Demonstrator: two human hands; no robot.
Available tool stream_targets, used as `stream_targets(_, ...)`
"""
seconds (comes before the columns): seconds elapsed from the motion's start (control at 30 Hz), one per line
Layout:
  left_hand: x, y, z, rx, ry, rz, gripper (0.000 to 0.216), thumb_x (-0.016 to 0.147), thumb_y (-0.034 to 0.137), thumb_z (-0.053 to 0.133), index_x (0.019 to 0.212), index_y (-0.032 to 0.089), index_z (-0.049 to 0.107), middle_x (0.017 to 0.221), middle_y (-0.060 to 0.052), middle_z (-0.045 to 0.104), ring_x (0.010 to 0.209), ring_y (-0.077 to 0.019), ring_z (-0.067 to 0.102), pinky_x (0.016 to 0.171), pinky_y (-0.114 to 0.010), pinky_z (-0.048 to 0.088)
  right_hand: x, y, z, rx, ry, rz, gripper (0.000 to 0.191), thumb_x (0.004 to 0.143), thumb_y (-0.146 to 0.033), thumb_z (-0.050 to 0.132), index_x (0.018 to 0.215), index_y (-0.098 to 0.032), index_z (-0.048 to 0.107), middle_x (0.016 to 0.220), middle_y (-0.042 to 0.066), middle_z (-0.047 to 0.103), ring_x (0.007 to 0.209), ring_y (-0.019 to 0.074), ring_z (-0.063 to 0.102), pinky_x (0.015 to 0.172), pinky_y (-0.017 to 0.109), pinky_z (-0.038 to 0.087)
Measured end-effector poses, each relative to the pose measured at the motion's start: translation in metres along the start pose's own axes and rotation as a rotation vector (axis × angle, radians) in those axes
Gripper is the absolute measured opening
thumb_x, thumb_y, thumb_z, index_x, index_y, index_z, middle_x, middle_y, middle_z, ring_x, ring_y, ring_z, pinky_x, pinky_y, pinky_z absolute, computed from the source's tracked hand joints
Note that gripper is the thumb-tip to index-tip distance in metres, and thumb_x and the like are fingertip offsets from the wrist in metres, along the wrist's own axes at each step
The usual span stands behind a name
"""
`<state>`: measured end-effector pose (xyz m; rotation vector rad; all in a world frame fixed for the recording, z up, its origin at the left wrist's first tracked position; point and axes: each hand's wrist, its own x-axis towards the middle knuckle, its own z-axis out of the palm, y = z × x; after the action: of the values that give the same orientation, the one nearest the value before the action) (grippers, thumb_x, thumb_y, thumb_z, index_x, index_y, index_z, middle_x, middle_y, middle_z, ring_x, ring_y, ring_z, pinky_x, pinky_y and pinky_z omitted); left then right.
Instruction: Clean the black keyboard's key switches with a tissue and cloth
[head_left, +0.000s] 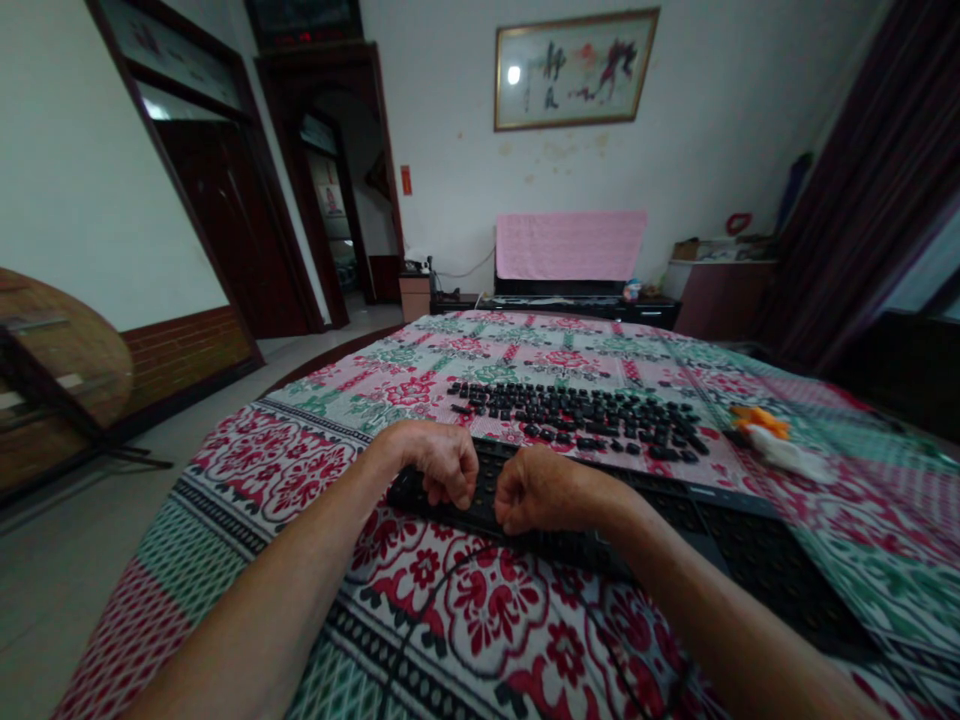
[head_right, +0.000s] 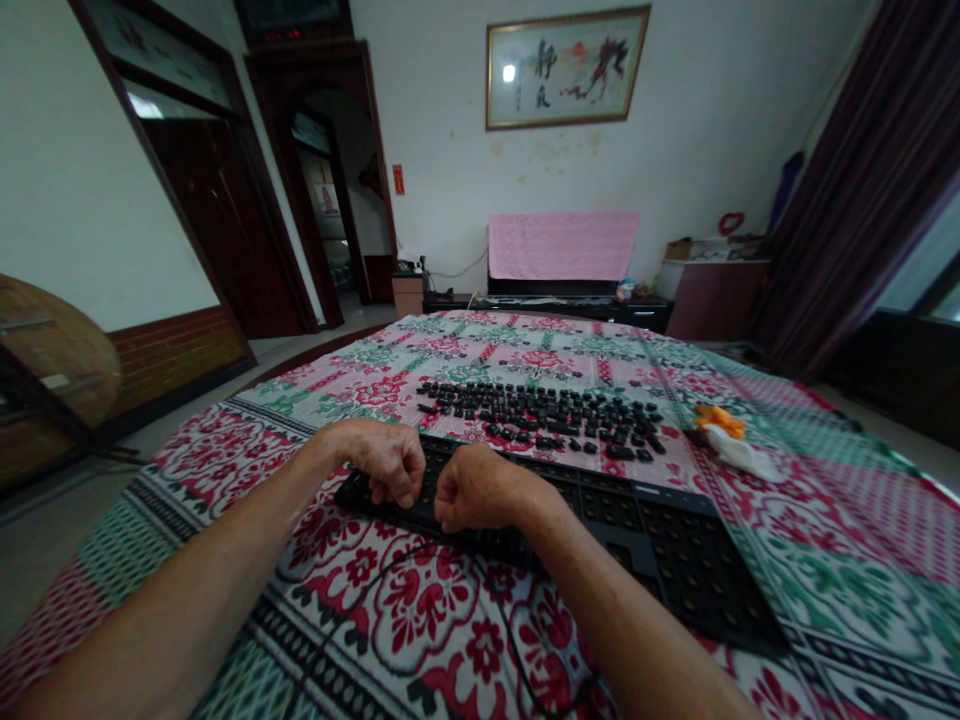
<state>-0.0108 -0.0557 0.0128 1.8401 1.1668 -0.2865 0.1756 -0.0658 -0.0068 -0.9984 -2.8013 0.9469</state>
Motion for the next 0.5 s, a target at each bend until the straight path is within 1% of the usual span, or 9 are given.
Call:
stream_targets(0.23,-0.003,0.008,0.002,0.030,-0.001,-0.038,0.011,0.057,0.023,0.061,0.064,0.015,0.059,0.048,0.004,0.053,0.045,-0.0084,0.051,0.043,-0.018,0.041,-0.002,-0.008,0.001,-0.073,0.027,-0.005,0.017,0.055,-0.021,0.051,0.065,-0.016,0.064,0.057,-0.001,0.059,0.050,0.0086,0.050,0.042,0.014,0.033)
stream_targets(0.5,-0.001,0.006,0.002,0.036,-0.014,-0.049,0.012,0.055,0.024,0.062,0.064,0.016,0.058,0.048,0.005,0.053,0.045,-0.0087,0.051,0.043,-0.018,0.042,-0.002,-0.017,0.001,-0.173,0.033,-0.023,0.017,0.055,-0.019,0.048,0.062,-0.016,0.063,0.055,-0.001,0.060,0.048,0.0084,0.049,0.042,0.015,0.032)
